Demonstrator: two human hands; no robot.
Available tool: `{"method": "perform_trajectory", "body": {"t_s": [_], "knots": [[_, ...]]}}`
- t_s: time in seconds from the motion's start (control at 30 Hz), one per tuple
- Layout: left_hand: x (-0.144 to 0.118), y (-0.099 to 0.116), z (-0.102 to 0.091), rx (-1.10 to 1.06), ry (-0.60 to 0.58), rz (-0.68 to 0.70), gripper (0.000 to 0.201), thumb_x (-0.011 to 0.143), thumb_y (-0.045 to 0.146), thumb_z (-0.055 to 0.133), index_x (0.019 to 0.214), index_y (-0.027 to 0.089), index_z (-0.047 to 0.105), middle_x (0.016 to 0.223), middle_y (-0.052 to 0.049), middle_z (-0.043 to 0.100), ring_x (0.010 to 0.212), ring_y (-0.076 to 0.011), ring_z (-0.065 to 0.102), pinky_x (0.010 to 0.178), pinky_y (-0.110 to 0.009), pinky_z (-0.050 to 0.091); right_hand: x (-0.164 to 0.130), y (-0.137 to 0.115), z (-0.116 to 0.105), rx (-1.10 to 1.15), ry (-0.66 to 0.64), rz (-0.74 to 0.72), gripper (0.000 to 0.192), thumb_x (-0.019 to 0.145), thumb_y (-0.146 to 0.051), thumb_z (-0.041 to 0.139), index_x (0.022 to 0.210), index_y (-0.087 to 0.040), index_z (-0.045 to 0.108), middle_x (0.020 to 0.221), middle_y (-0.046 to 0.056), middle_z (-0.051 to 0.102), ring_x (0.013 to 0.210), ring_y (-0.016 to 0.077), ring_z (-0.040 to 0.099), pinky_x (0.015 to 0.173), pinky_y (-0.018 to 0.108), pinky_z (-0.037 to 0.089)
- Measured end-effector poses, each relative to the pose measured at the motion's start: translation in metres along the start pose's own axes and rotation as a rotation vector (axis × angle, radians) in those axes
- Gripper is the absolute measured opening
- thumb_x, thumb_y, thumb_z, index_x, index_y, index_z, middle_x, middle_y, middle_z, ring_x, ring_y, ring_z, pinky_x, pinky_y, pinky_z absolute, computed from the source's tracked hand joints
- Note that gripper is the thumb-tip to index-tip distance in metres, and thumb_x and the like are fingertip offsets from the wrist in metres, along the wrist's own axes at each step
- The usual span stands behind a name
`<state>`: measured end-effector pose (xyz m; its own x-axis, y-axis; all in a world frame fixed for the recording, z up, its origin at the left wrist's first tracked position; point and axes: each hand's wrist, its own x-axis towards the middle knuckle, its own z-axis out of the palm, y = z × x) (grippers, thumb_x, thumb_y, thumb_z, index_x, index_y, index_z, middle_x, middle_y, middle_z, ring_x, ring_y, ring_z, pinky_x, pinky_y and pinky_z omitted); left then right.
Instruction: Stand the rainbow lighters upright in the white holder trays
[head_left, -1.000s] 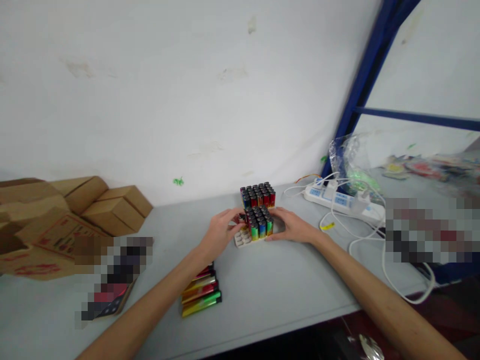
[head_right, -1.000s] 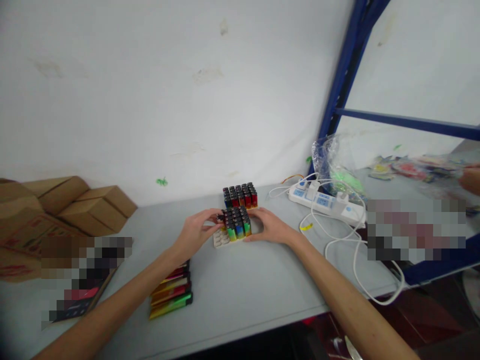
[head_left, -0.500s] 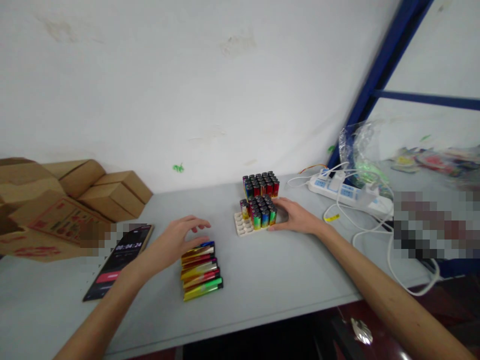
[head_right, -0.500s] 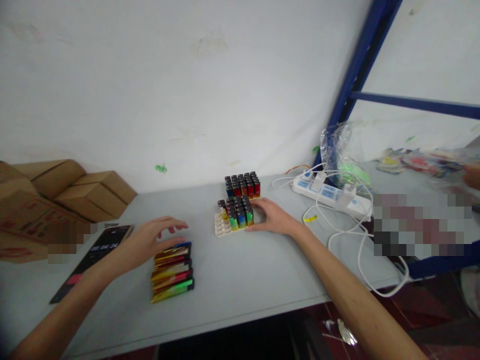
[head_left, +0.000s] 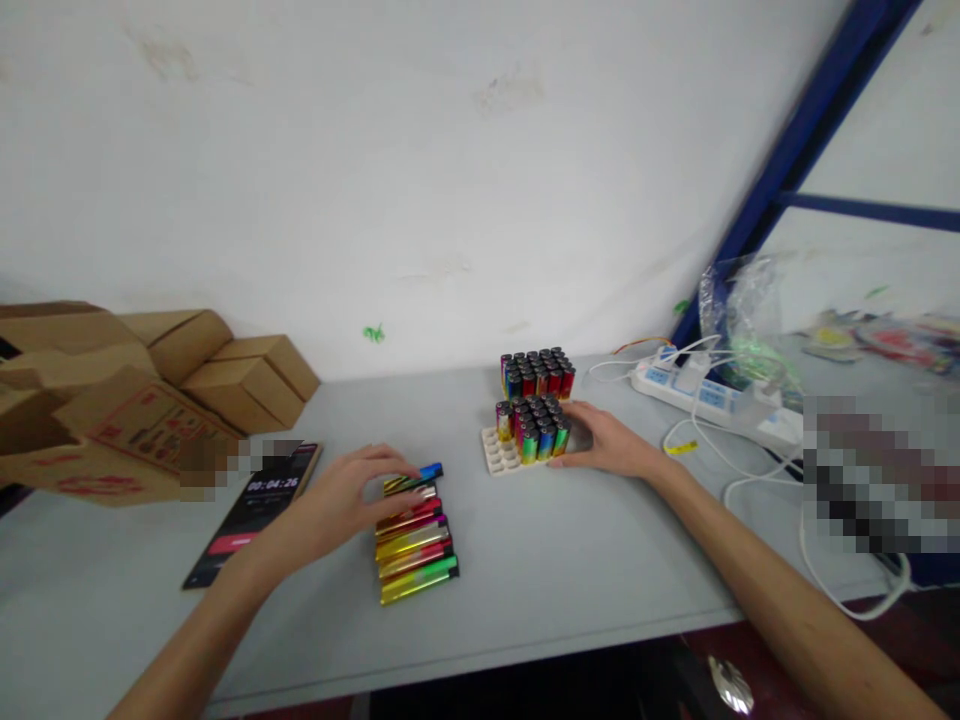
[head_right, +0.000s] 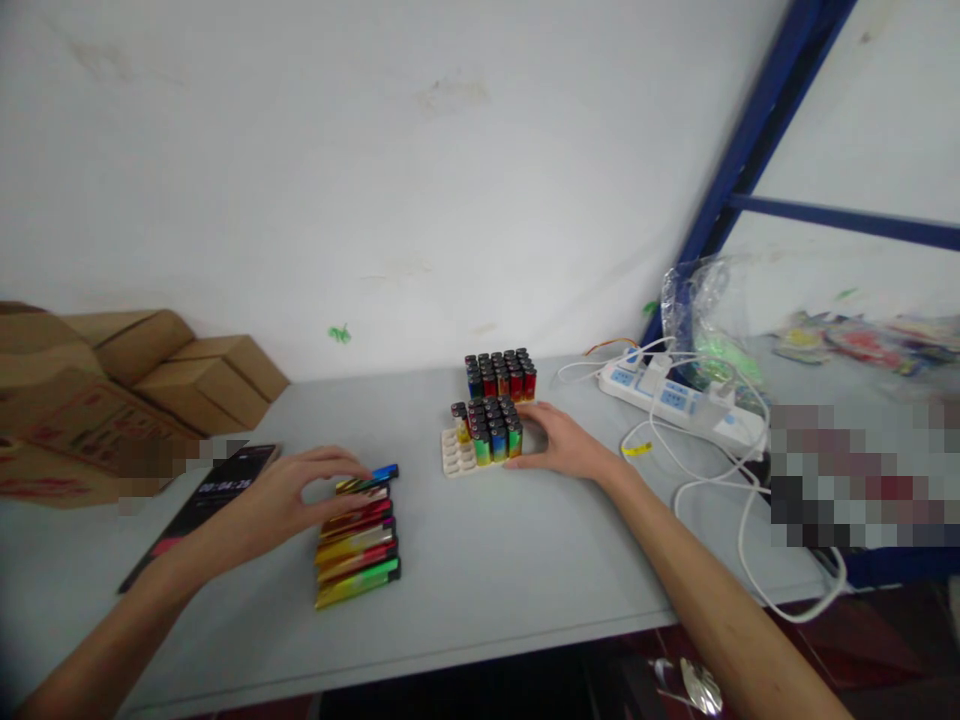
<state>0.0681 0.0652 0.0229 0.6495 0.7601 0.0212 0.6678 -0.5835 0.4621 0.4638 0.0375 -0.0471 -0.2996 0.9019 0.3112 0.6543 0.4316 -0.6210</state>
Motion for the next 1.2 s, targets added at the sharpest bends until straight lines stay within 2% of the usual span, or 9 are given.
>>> {"method": "perform_trajectory", "body": {"t_s": [0.1, 0.27, 0.4, 0.67, 0.8, 0.93, 1.0, 1.1, 1.2], "knots": [[-0.003, -0.006, 0.002, 0.019, -0.035, 0.026, 0.034, 0.089, 0.056, 0.062, 0.101, 0.029, 0.079, 0.11, -0.004, 0.07, 0.099, -0.0216, 0.068, 0.094, -0.03, 0.052, 0.001, -0.002, -0.001, -0.005, -0.009, -0.007, 0.075, 0.072, -0.051, 0.085, 0.136, -0.021, 0.059, 0.137, 0.014, 0.064, 0.126, 0.0338, 0.061, 0.111, 0.053, 0.046], [-0.003, -0.019, 0.015, 0.021, -0.004, 0.072, 0.032, 0.093, 0.051, 0.058, 0.098, 0.027, 0.079, 0.114, -0.006, 0.068, 0.101, -0.0226, 0.068, 0.097, -0.033, 0.053, 0.001, -0.002, 0.0, -0.024, -0.01, -0.007, 0.075, 0.073, -0.052, 0.084, 0.136, -0.02, 0.058, 0.138, 0.014, 0.063, 0.125, 0.033, 0.061, 0.111, 0.052, 0.047], [0.0, -0.017, 0.022, 0.035, 0.002, 0.075, 0.032, 0.096, 0.047, 0.053, 0.099, 0.023, 0.075, 0.122, -0.009, 0.065, 0.106, -0.0244, 0.066, 0.101, -0.039, 0.051, 0.0, 0.0, 0.0, -0.028, -0.012, -0.004, 0.076, 0.073, -0.053, 0.084, 0.137, -0.019, 0.057, 0.139, 0.015, 0.062, 0.127, 0.0335, 0.06, 0.112, 0.053, 0.046], [0.008, -0.007, 0.011, 0.024, -0.042, 0.078, 0.029, 0.097, 0.047, 0.052, 0.098, 0.022, 0.066, 0.11, -0.007, 0.064, 0.102, -0.0225, 0.062, 0.095, -0.036, 0.051, 0.002, -0.003, -0.001, -0.005, -0.024, -0.007, 0.074, 0.073, -0.052, 0.084, 0.135, -0.018, 0.059, 0.135, 0.015, 0.065, 0.123, 0.0335, 0.062, 0.11, 0.051, 0.047], [0.007, -0.005, 0.003, -0.013, 0.064, -0.013, 0.03, 0.094, 0.051, 0.057, 0.099, 0.022, 0.063, 0.102, -0.005, 0.07, 0.098, -0.024, 0.066, 0.091, -0.038, 0.052, 0.002, -0.002, -0.001, 0.0, -0.017, -0.018, 0.073, 0.074, -0.051, 0.084, 0.135, -0.02, 0.059, 0.137, 0.014, 0.064, 0.125, 0.0333, 0.061, 0.11, 0.051, 0.047], [0.017, 0.011, -0.001, -0.286, 0.223, -0.063, 0.033, 0.091, 0.053, 0.061, 0.103, 0.022, 0.058, 0.099, -0.005, 0.071, 0.097, -0.0243, 0.07, 0.086, -0.036, 0.055, 0.002, 0.0, 0.0, 0.0, -0.018, -0.017, 0.074, 0.074, -0.052, 0.084, 0.135, -0.019, 0.059, 0.137, 0.015, 0.063, 0.125, 0.0333, 0.061, 0.11, 0.051, 0.046], [0.028, 0.026, 0.0, -0.514, 0.226, -0.025, 0.031, 0.094, 0.05, 0.059, 0.106, 0.023, 0.052, 0.096, -0.003, 0.067, 0.084, -0.0197, 0.071, 0.075, -0.032, 0.055, 0.002, 0.001, 0.0, -0.001, -0.02, -0.016, 0.074, 0.073, -0.052, 0.084, 0.134, -0.018, 0.06, 0.136, 0.015, 0.064, 0.124, 0.0334, 0.061, 0.11, 0.051, 0.047], [0.046, 0.051, 0.008, -0.807, 0.17, 0.052, 0.027, 0.097, 0.046, 0.057, 0.109, 0.024, 0.046, 0.089, 0.002, 0.06, 0.054, -0.0074, 0.053, 0.053, -0.023, 0.043, 0.002, 0.001, 0.0, 0.005, -0.023, -0.014, 0.076, 0.073, -0.053, 0.084, 0.135, -0.018, 0.059, 0.135, 0.015, 0.064, 0.123, 0.033, 0.061, 0.11, 0.051, 0.047], [0.063, 0.067, 0.021, -1.054, 0.16, 0.042, 0.025, 0.096, 0.043, 0.058, 0.109, 0.025, 0.044, 0.075, 0.006, 0.054, 0.051, -0.0054, 0.037, 0.052, -0.02, 0.032, 0.002, -0.001, 0.0, 0.008, -0.024, -0.01, 0.075, 0.073, -0.052, 0.084, 0.136, -0.019, 0.059, 0.135, 0.015, 0.064, 0.123, 0.033, 0.062, 0.11, 0.051, 0.047]]}}
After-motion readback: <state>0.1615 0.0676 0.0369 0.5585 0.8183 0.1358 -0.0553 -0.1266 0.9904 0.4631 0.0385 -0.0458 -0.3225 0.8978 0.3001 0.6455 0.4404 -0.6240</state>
